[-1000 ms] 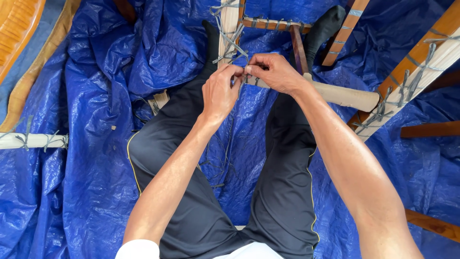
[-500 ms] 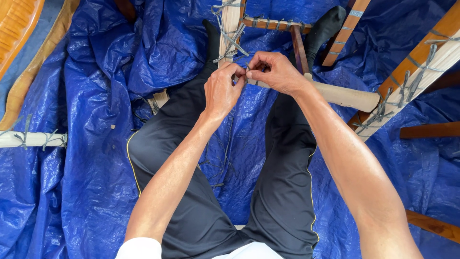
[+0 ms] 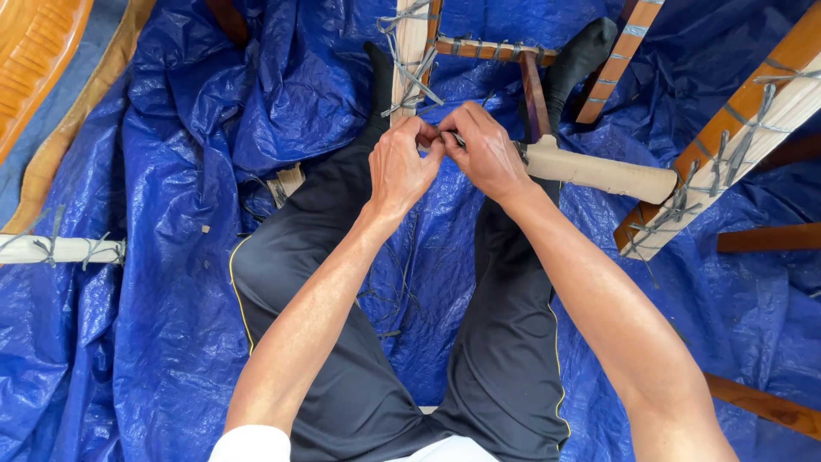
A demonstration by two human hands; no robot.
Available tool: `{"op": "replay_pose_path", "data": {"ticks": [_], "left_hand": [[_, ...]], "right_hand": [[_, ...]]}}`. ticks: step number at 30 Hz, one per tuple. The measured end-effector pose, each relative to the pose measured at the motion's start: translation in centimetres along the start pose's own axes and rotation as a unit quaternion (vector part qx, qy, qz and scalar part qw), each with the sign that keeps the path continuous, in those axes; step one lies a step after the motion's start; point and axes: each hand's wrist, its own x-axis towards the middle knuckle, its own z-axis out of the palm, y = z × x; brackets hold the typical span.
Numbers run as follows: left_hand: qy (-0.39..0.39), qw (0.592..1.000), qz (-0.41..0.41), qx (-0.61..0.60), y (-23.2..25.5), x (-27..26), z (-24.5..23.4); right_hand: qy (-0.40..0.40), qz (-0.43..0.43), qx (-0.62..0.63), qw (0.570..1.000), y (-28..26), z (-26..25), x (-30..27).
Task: Weaving and tying webbing straps onto a wooden chair frame while sitting on the floor.
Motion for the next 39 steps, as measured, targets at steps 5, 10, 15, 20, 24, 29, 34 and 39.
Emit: {"op": "replay_pose_path", "data": {"ticks": [5, 10, 15, 20, 24, 29, 34, 39], "left_hand": [[0.005, 0.999, 0.048, 0.011, 0.6, 0.3, -1.3], [-0.033, 0.990, 0.128, 0.054, -1.0, 1.2, -0.8], [-0.074, 0.989, 0.122, 0.034, -0.7, 1.9, -1.5], [-0.075, 0.989, 0.119, 0.044, -0.9, 1.8, -1.6], [-0.056, 0.990, 0.121, 0.048, -0.6, 1.7, -1.6], [-0.037, 0.983, 0.151, 0.096, -1.3, 1.2, -0.7], [-0.038, 0.968, 0.182, 0.170, -2.2, 0.6, -0.3], [-0.040, 0.963, 0.203, 0.172, -2.1, 0.3, -0.5]], "right_hand": [[0.029, -0.020, -0.057, 0.998, 0.4, 0.7, -0.5], [0.050, -0.036, -0.056, 0.997, 0.2, 0.9, -0.9], [0.066, -0.003, -0.037, 0.997, 0.1, 0.8, -0.6], [0.055, 0.001, -0.026, 0.998, -0.4, 0.3, -0.5], [0.051, -0.004, 0.004, 0.999, -0.7, 0.0, -0.3], [0.074, 0.065, 0.045, 0.994, 0.3, 1.0, -0.4], [0.121, 0.118, 0.070, 0.983, 2.0, 2.0, -0.3], [0.124, 0.165, 0.088, 0.974, 2.9, 1.8, 0.0]]}}
